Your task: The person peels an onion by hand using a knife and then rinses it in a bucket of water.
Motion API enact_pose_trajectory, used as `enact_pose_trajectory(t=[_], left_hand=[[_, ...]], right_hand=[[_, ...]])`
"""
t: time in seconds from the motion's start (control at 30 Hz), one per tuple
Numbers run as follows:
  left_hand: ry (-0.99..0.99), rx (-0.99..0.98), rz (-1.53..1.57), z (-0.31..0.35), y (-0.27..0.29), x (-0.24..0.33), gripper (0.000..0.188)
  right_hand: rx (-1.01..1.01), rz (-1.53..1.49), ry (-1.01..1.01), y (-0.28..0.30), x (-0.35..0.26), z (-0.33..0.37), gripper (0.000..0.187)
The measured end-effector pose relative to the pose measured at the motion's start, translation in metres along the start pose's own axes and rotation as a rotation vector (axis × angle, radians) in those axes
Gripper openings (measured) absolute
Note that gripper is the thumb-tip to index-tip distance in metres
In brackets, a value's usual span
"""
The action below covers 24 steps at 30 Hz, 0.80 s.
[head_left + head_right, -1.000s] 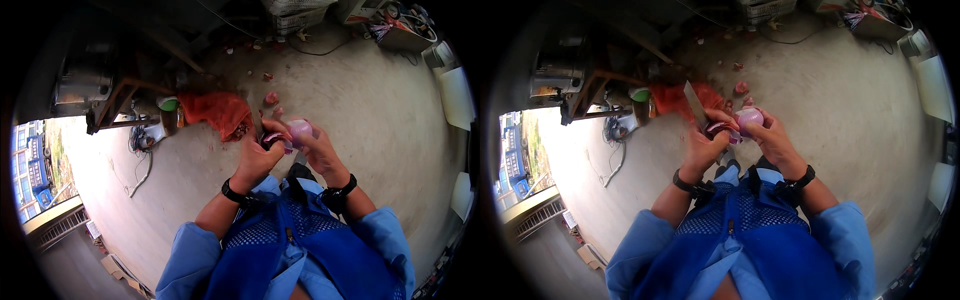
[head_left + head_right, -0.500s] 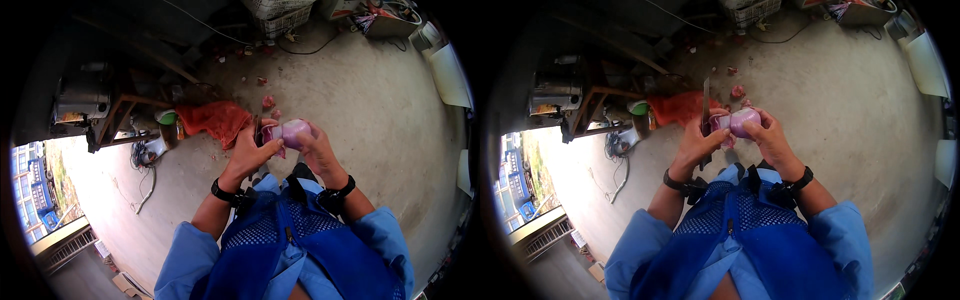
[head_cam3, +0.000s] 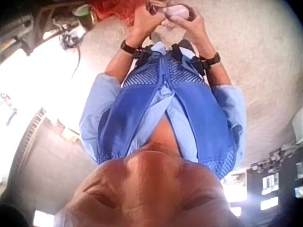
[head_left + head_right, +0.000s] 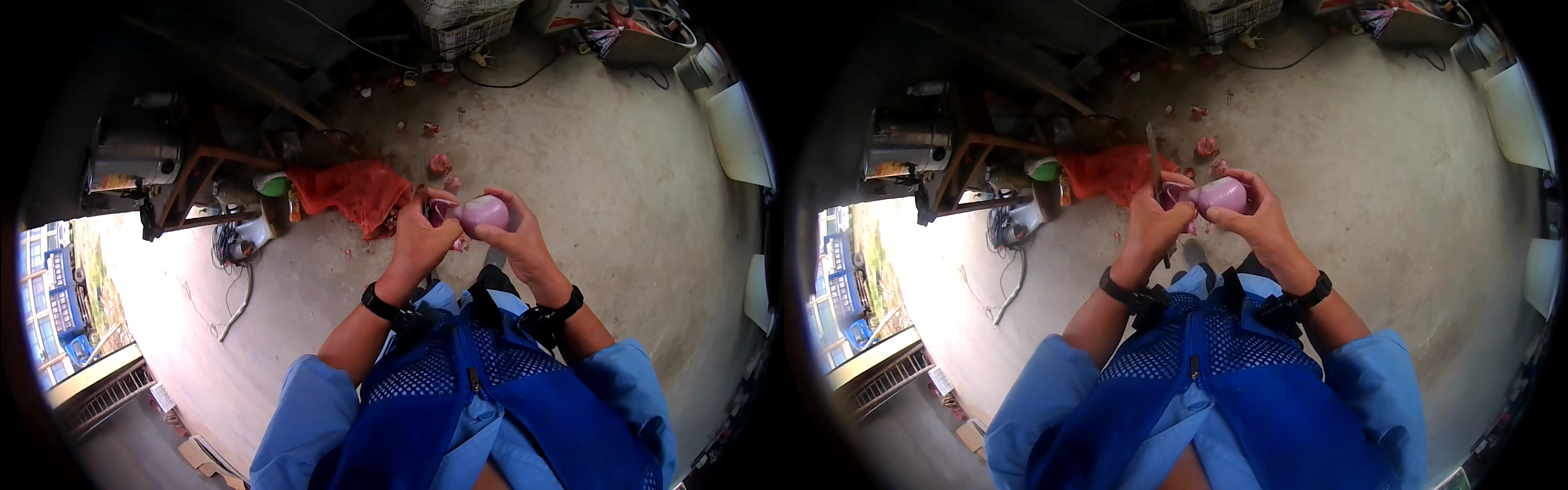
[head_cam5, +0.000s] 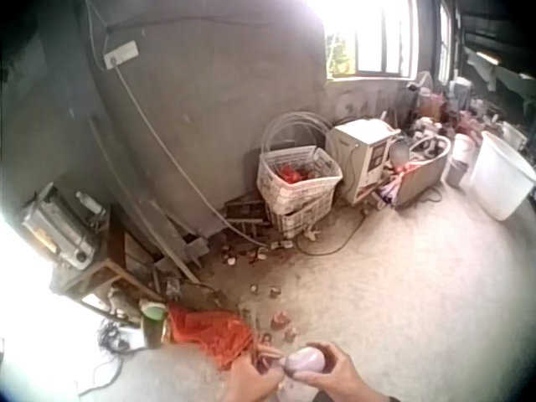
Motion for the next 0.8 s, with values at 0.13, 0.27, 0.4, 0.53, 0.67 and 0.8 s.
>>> enact_pose_trajectory(t=[0.13, 0.27, 0.4, 0.53, 0.67, 0.8], left_hand=[[0.132, -0.033, 0.277, -0.003, 0.008, -0.005, 0.029], [0.136, 0.050, 0.254, -0.007, 0.024, -0.022, 0.029], [0.123, 0.031, 0.140, -0.010, 0.020, -0.024, 0.030], [0.170, -0.064, 0.241, -0.005, 0.009, -0.006, 0.035], [0.171, -0.183, 0.101, -0.001, 0.013, 0.000, 0.042], [0.064, -0.192, -0.018, 0.002, 0.010, 0.003, 0.043]], right_hand=[[-0.073, -0.330, -0.087, 0.003, 0.008, -0.004, 0.060], [-0.175, -0.453, -0.121, -0.012, -0.002, 0.002, 0.060], [-0.171, -0.486, -0.162, -0.014, 0.001, 0.003, 0.061], [-0.082, -0.371, -0.157, -0.006, 0.013, -0.002, 0.059], [-0.005, -0.240, -0.073, -0.003, 0.011, 0.001, 0.057], [0.038, -0.137, 0.014, -0.007, 0.006, 0.005, 0.057]])
Point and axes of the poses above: each hand's wrist, its own z-axis away from the middle knuckle, its own y-axis out of the back of the hand, x = y × z, the point moved 4 cm from there along -z, towards the middle knuckle, and after that the axes turned 1 degree about -y, right-handed, at the moved point
